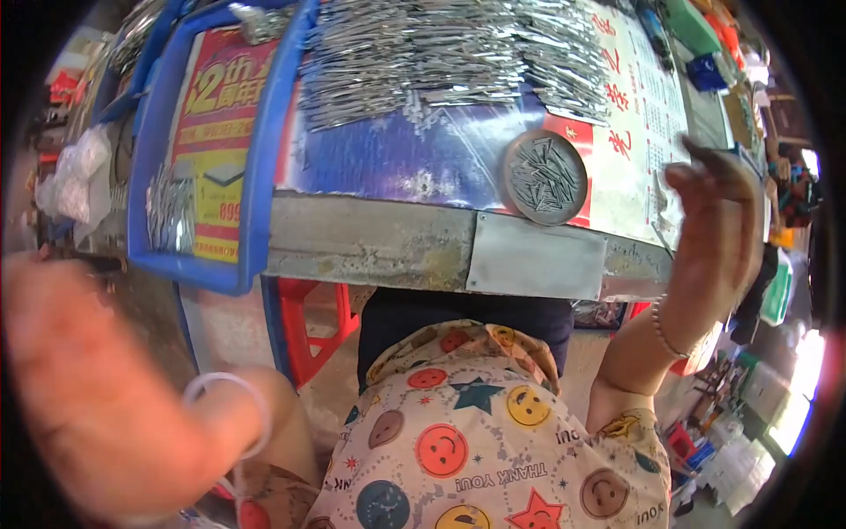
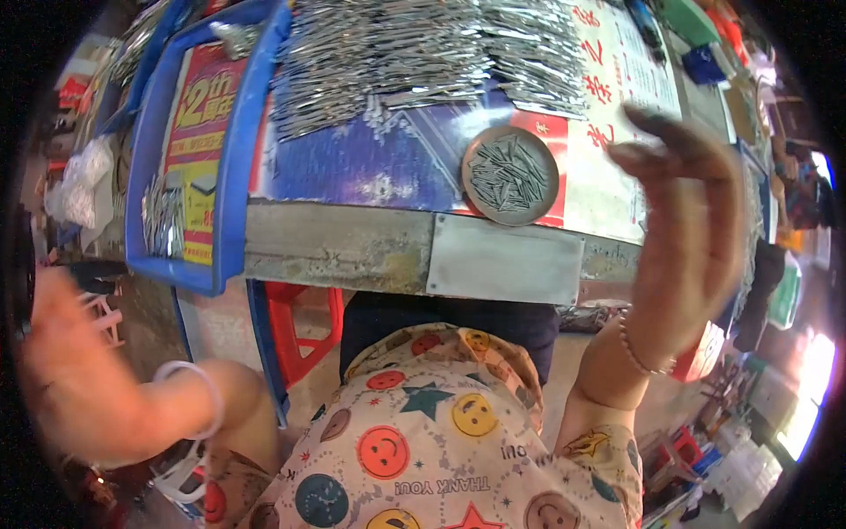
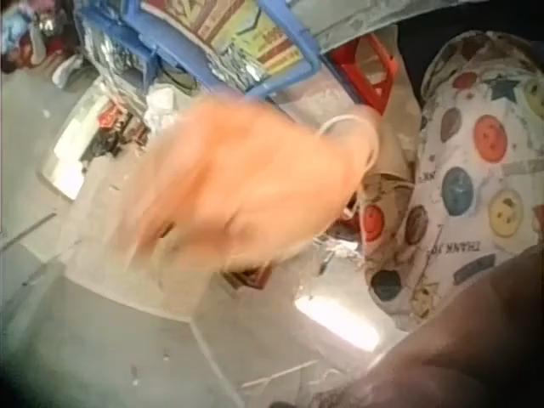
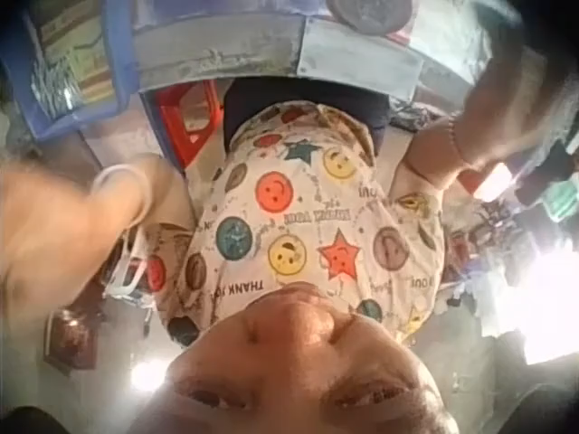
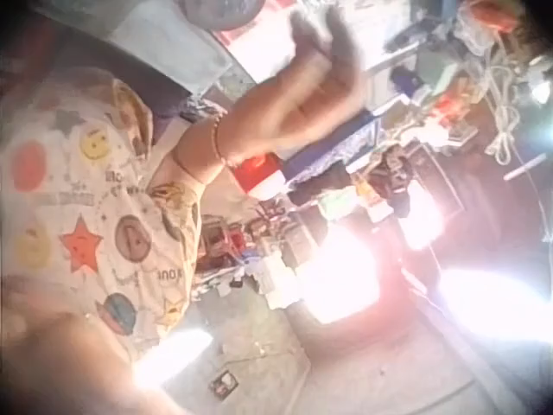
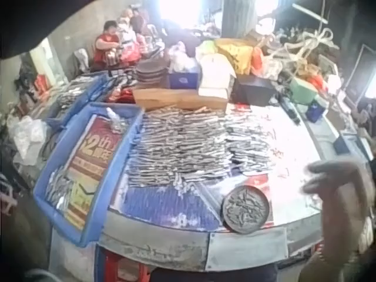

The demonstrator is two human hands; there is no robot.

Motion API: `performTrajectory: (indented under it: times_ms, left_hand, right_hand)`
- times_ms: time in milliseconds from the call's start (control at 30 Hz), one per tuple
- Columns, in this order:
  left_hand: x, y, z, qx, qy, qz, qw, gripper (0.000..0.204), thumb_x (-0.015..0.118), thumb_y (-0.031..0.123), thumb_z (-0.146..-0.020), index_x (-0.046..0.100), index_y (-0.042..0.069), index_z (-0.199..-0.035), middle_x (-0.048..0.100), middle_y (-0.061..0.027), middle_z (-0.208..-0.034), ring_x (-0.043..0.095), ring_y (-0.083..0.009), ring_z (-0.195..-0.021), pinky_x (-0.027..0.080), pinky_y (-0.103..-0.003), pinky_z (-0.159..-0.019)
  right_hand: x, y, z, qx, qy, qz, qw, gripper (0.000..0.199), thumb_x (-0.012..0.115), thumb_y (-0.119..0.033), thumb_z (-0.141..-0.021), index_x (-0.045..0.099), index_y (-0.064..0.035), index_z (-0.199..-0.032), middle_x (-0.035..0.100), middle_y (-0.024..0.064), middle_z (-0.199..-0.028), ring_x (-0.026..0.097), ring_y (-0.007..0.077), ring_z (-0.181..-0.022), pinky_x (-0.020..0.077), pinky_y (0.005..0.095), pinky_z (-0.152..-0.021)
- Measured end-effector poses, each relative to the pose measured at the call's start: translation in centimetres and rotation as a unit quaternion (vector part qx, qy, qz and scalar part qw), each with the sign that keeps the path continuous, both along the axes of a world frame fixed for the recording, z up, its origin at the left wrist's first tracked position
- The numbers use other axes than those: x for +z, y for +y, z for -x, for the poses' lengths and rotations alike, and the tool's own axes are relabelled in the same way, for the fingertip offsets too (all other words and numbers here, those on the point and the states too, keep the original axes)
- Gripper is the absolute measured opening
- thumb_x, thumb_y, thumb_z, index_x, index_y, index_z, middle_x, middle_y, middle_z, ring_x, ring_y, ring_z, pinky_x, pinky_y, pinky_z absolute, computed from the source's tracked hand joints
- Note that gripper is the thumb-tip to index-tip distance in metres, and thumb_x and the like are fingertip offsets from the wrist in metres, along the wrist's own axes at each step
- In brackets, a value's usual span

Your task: Assembling small metal rods and fittings manually at a workbench in a workshop.

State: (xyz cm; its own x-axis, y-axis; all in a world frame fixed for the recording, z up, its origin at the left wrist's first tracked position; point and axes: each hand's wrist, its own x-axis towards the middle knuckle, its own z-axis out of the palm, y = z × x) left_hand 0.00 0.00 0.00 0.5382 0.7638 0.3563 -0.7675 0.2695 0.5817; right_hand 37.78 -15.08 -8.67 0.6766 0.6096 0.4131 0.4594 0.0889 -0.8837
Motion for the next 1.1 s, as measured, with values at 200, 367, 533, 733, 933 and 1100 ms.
performTrajectory:
  times_ms: [200,367,533,733,933,1100]
  left_hand:
    - [-14.3,1.7,-18.1,-0.091,0.449,-0.015,0.889,0.036,0.053,0.005,-0.092,0.045,-0.005,-0.126,0.055,-0.0163,-0.115,0.057,-0.0142,-0.089,0.049,-0.029,-0.078]
    - [-20.8,0.8,-22.6,-0.098,0.532,-0.113,0.833,0.044,0.058,0.012,-0.094,0.041,-0.003,-0.132,0.053,-0.0171,-0.119,0.057,-0.0116,-0.087,0.05,-0.025,-0.074]
    - [-21.8,-0.8,-24.9,-0.068,0.559,-0.143,0.814,0.041,0.059,0.009,-0.092,0.045,-0.004,-0.128,0.058,-0.0146,-0.115,0.059,-0.0102,-0.084,0.05,-0.024,-0.072]
    - [-22.5,-1.7,-25.7,-0.044,0.561,-0.109,0.819,0.034,0.058,0.004,-0.091,0.05,-0.002,-0.124,0.06,-0.0078,-0.106,0.056,-0.0069,-0.081,0.047,-0.021,-0.072]
    - [-22.7,-1.3,-24.8,-0.016,0.605,-0.133,0.785,0.034,0.059,-0.003,-0.086,0.052,-0.001,-0.119,0.061,-0.0053,-0.097,0.058,-0.0075,-0.078,0.047,-0.021,-0.067]
    - [-22.6,-1.1,-24.3,-0.024,0.561,-0.125,0.818,0.032,0.058,-0.005,-0.085,0.051,-0.001,-0.116,0.061,-0.0074,-0.089,0.062,-0.0098,-0.071,0.05,-0.024,-0.061]
  right_hand:
    - [-9.7,-2.6,-2.4,-0.007,0.116,0.207,0.971,0.031,0.057,-0.006,-0.091,0.051,0.0028,-0.121,0.06,0.0097,-0.115,0.059,0.0159,-0.101,0.0446,0.029,-0.09]
    - [-11.0,-2.4,-2.7,0.067,0.09,0.313,0.943,0.043,0.063,-0.006,-0.087,0.048,0.0018,-0.126,0.061,0.0159,-0.109,0.06,0.0209,-0.103,0.0483,0.0314,-0.085]
    - [-12.0,-4.2,-2.8,0.121,0.031,0.307,0.943,0.053,0.065,-0.008,-0.082,0.044,0.0012,-0.129,0.053,0.0207,-0.125,0.052,0.0364,-0.111,0.0415,0.0411,-0.095]
    - [-12.1,-4.8,-4.4,0.171,-0.056,0.31,0.934,0.057,0.067,-0.006,-0.077,0.044,0.0015,-0.128,0.047,0.0218,-0.132,0.049,0.0381,-0.114,0.0386,0.0437,-0.096]
    - [-12.3,-3.4,-3.8,0.17,-0.093,0.318,0.928,0.053,0.067,-0.006,-0.078,0.046,0.0028,-0.126,0.048,0.0247,-0.13,0.05,0.0393,-0.109,0.0409,0.0439,-0.094]
    - [-11.6,-2.7,-2.5,0.169,-0.144,0.355,0.908,0.055,0.067,-0.003,-0.078,0.044,0.0028,-0.128,0.045,0.0259,-0.131,0.049,0.0418,-0.11,0.042,0.0451,-0.094]
